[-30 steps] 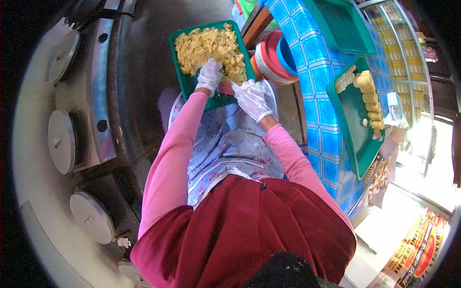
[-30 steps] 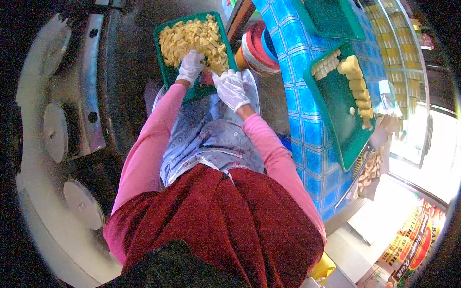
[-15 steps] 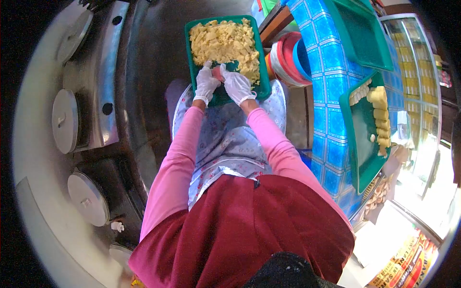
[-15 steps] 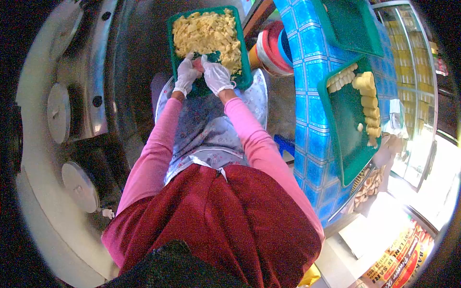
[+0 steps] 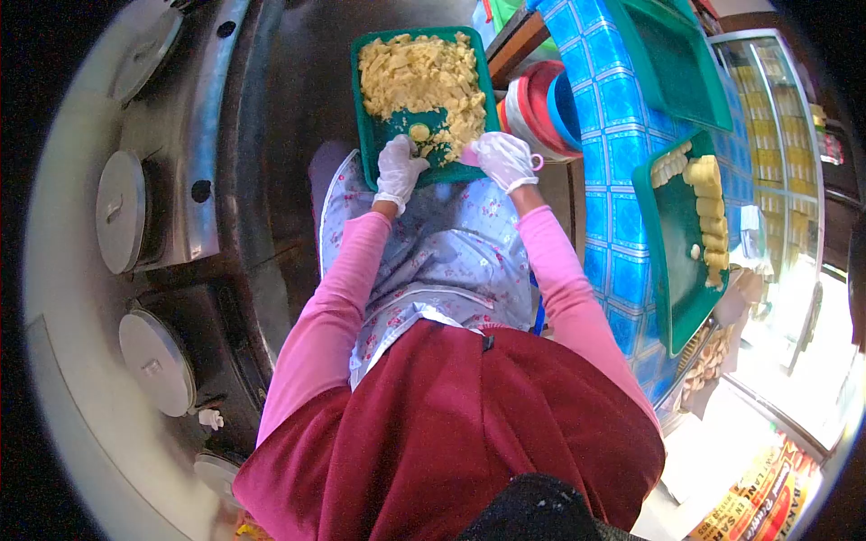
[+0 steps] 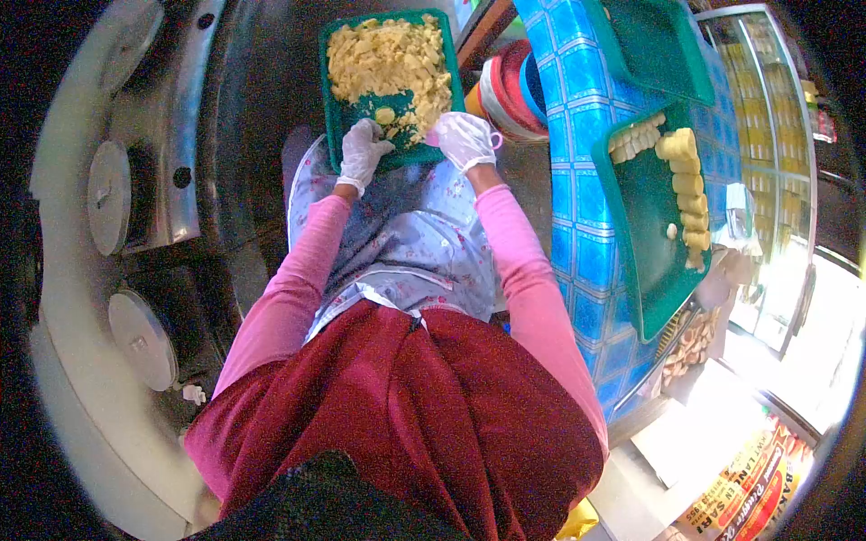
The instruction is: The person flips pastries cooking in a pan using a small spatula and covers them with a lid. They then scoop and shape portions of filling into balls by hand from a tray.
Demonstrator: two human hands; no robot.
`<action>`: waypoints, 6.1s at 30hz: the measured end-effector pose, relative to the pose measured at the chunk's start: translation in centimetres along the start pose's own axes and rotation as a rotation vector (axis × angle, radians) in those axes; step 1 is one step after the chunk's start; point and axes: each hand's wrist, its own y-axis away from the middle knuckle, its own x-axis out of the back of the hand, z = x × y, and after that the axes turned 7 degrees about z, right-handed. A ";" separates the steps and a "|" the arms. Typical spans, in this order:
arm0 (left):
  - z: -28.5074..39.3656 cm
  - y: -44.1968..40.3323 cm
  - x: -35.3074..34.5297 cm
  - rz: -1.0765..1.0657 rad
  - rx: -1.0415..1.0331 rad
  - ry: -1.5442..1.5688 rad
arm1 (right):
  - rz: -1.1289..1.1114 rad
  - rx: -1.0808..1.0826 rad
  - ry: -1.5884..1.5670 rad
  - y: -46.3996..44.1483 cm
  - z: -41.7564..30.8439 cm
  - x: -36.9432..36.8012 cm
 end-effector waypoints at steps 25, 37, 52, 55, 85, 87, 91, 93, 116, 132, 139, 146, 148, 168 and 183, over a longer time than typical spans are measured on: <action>-0.9 -4.5 -2.3 0.119 0.016 0.196 | 0.321 -0.166 -0.460 -1.9 -3.7 -2.4; -2.2 -3.3 -2.8 0.035 0.423 0.793 | -0.052 -0.264 -0.318 -4.7 -7.0 -6.2; -0.8 -2.2 -1.5 -0.024 0.465 0.938 | -0.011 -0.119 -0.289 -3.0 -3.6 -3.7; -1.4 -2.4 -1.6 -0.032 0.450 0.956 | -0.011 -0.088 -0.207 -5.7 -6.2 -5.5; 0.7 -3.5 0.6 -0.022 -0.182 -0.121 | 0.133 -0.559 -0.594 -6.9 -5.8 -9.2; 1.3 -3.3 1.1 0.013 -0.268 -0.060 | 0.181 -0.518 -0.527 -6.6 -5.8 -9.0; 1.8 -2.1 2.5 0.156 -0.181 -0.016 | 0.098 -0.595 -0.828 -6.5 -6.4 -6.8; 1.1 -0.9 2.6 0.247 -0.085 -0.021 | 0.171 -0.382 -0.656 -6.6 -6.9 -5.5; -0.9 -0.9 0.0 0.090 -0.107 -0.125 | 0.656 -0.444 -0.967 -8.9 11.8 33.7; -0.4 -1.0 0.1 0.102 -0.080 -0.145 | 0.079 -0.745 -0.847 11.7 11.1 31.8; -0.8 -1.0 -0.4 0.086 -0.107 -0.163 | 0.131 -0.704 -0.653 13.2 9.1 29.4; -0.7 -1.1 -0.3 0.091 -0.109 -0.145 | 0.165 -0.664 -0.794 9.4 7.1 32.5; -1.1 -1.4 -0.6 0.079 -0.094 -0.141 | 0.132 -0.650 -0.842 6.3 5.2 34.0; -0.7 -0.9 0.0 0.084 -0.089 -0.070 | 0.030 -0.873 -1.228 -5.1 -6.4 -0.3; -1.2 -1.0 -0.2 0.046 -0.127 -0.118 | 0.393 -0.627 -0.587 11.2 -0.4 33.0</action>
